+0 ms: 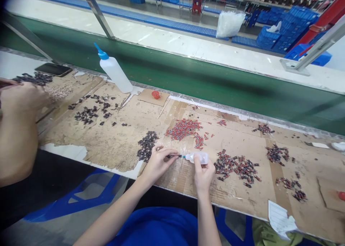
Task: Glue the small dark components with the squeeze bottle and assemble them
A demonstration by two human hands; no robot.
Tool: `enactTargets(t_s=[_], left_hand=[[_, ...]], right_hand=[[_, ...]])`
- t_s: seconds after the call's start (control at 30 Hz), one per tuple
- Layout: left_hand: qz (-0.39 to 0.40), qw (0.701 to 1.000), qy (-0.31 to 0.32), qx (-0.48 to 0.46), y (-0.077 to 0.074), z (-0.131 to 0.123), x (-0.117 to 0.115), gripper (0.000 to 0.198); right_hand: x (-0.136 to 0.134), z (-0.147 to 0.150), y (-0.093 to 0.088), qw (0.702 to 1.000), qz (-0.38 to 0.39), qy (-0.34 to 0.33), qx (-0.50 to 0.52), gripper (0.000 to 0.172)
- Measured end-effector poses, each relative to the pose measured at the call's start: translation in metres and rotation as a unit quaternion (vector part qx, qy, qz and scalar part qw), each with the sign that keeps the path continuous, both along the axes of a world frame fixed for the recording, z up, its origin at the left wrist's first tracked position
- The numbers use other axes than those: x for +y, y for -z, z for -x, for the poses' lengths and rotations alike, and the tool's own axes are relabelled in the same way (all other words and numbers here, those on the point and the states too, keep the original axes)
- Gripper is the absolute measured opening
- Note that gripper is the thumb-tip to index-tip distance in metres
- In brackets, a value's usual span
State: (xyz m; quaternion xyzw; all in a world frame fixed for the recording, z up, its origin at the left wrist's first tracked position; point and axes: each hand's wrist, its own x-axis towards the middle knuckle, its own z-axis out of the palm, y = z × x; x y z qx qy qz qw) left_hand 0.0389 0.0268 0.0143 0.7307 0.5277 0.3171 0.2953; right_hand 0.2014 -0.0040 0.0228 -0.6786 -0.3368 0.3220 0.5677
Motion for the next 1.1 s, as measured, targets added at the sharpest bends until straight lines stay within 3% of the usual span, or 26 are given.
enactTargets(t_s=[0.27,0.37,0.43,0.5,0.6,0.7,0.87,1.1], left_hand=[[-0.020,1.000,0.014,0.014,0.000,0.005,0.002,0.017],[-0.064,0.998,-0.006,0.004,-0.004,0.020,0.002,0.021],[-0.084,0.996,-0.025,-0.016,-0.008,0.033,0.002,0.021],[-0.090,0.995,-0.037,-0.038,-0.014,0.044,0.001,0.020],[-0.086,0.993,-0.040,-0.072,-0.020,0.052,-0.002,0.018],[-0.070,0.992,-0.028,-0.100,-0.023,0.049,-0.007,0.017],[-0.040,0.990,-0.011,-0.132,-0.021,0.036,-0.017,0.020],[-0.011,0.987,-0.005,-0.160,-0.022,0.024,-0.023,0.019]], right_hand=[[0.001,-0.008,0.000,0.995,-0.023,0.055,0.083,0.040],[-0.003,-0.002,-0.006,0.999,-0.008,-0.015,0.034,0.043],[-0.006,0.007,-0.008,0.994,0.012,-0.078,-0.072,0.037],[-0.008,0.014,-0.010,0.970,0.010,-0.106,-0.218,0.032],[-0.005,0.011,-0.011,0.922,-0.036,-0.074,-0.378,0.031],[0.005,-0.013,-0.012,0.897,-0.060,-0.083,-0.430,0.031],[0.025,-0.049,-0.011,0.837,-0.036,-0.182,-0.514,0.030],[0.028,-0.048,-0.005,0.778,0.039,-0.199,-0.594,0.029]])
